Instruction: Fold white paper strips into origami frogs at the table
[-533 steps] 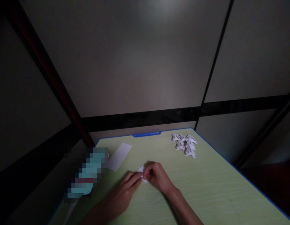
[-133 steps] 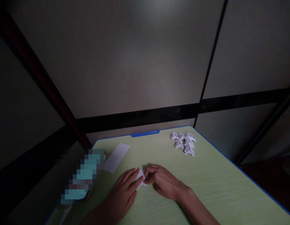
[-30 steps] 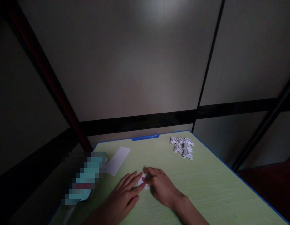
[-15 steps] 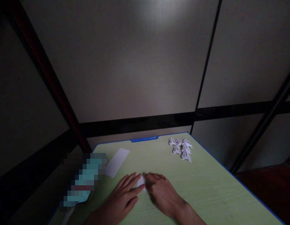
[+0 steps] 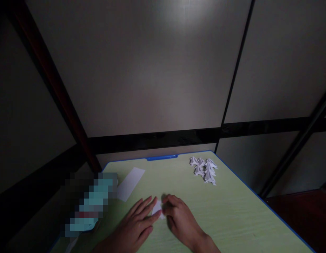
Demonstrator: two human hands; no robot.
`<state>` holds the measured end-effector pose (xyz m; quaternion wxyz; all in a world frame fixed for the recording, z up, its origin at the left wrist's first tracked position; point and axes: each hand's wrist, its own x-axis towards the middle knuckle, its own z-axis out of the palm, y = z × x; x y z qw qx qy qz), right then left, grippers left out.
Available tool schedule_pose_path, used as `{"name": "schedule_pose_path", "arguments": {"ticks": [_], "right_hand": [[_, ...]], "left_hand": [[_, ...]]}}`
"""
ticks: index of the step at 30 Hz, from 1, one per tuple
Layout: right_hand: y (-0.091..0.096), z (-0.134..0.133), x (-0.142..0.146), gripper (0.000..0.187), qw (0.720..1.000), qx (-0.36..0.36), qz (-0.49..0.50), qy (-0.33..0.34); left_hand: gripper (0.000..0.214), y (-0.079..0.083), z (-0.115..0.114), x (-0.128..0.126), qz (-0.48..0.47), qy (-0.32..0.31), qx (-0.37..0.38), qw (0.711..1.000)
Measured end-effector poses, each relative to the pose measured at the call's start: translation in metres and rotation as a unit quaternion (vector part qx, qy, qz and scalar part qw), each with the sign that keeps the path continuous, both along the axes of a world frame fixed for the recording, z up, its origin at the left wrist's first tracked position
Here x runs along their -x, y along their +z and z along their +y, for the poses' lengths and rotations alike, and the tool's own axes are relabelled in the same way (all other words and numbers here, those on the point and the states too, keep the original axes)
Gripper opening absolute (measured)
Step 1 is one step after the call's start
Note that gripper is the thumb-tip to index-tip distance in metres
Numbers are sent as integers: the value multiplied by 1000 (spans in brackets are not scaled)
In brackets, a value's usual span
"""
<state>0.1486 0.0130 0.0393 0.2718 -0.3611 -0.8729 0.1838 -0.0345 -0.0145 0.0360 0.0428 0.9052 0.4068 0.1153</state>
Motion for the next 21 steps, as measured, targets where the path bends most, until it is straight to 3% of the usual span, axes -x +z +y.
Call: {"name": "schedule_pose_path", "arguments": {"ticks": [8,14,21], "right_hand": [[-4,4,3,25,999,-25,-43,1],[1,3,1,23,996,-44,-70,24],[10,-1,3,29,997,-10,-66,44]], "left_hand": [[54,3,1,2,-22,23,-10,999],[33,9,3,2,-43,-52,-23,997],[31,11,3,-1,-68,-37,4,997]]}}
